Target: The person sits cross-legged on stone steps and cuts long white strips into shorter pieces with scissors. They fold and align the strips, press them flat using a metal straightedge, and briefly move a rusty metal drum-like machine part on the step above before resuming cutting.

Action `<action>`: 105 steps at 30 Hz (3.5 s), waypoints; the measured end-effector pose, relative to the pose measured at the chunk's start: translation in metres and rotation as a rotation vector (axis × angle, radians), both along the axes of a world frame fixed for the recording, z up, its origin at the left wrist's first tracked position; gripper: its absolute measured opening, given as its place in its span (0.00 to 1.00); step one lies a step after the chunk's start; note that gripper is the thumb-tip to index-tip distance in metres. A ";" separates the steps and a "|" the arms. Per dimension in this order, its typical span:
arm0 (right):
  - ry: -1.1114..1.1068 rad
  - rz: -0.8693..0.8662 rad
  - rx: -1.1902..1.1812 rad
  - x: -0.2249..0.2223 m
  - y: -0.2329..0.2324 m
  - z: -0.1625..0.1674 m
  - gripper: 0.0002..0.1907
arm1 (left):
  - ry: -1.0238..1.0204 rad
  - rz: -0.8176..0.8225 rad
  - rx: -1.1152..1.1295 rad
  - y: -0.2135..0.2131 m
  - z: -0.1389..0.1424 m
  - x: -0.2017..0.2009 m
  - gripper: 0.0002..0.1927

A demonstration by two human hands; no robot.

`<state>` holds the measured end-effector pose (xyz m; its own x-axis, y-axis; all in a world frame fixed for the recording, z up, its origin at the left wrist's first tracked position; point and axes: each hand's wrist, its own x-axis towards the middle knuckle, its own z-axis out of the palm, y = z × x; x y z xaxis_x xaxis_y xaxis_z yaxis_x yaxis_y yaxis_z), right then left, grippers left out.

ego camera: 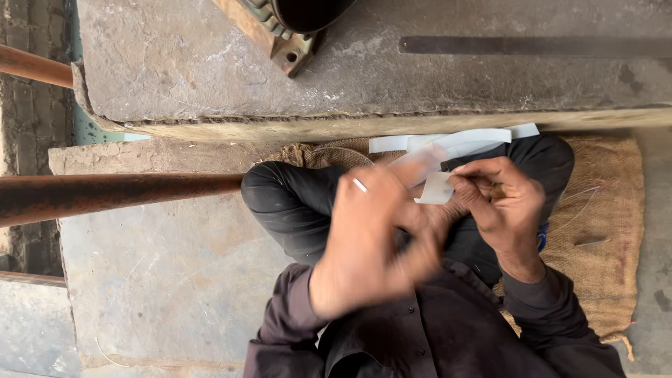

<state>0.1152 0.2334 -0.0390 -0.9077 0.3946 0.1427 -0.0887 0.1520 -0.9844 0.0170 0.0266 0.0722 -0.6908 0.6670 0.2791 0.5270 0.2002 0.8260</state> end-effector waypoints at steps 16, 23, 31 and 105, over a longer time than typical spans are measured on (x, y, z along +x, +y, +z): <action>-0.070 -0.021 0.025 -0.011 -0.011 -0.004 0.06 | -0.688 0.067 0.285 0.019 -0.120 -0.006 0.14; -0.075 -0.030 0.010 -0.015 -0.015 -0.003 0.07 | -0.660 0.105 0.348 0.022 -0.113 0.000 0.12; -0.182 0.025 -0.091 -0.018 -0.016 0.007 0.12 | -0.421 0.227 0.211 0.026 -0.114 0.006 0.10; -0.113 0.225 -0.290 -0.041 -0.010 -0.041 0.09 | -0.081 0.332 0.336 0.013 -0.159 -0.020 0.06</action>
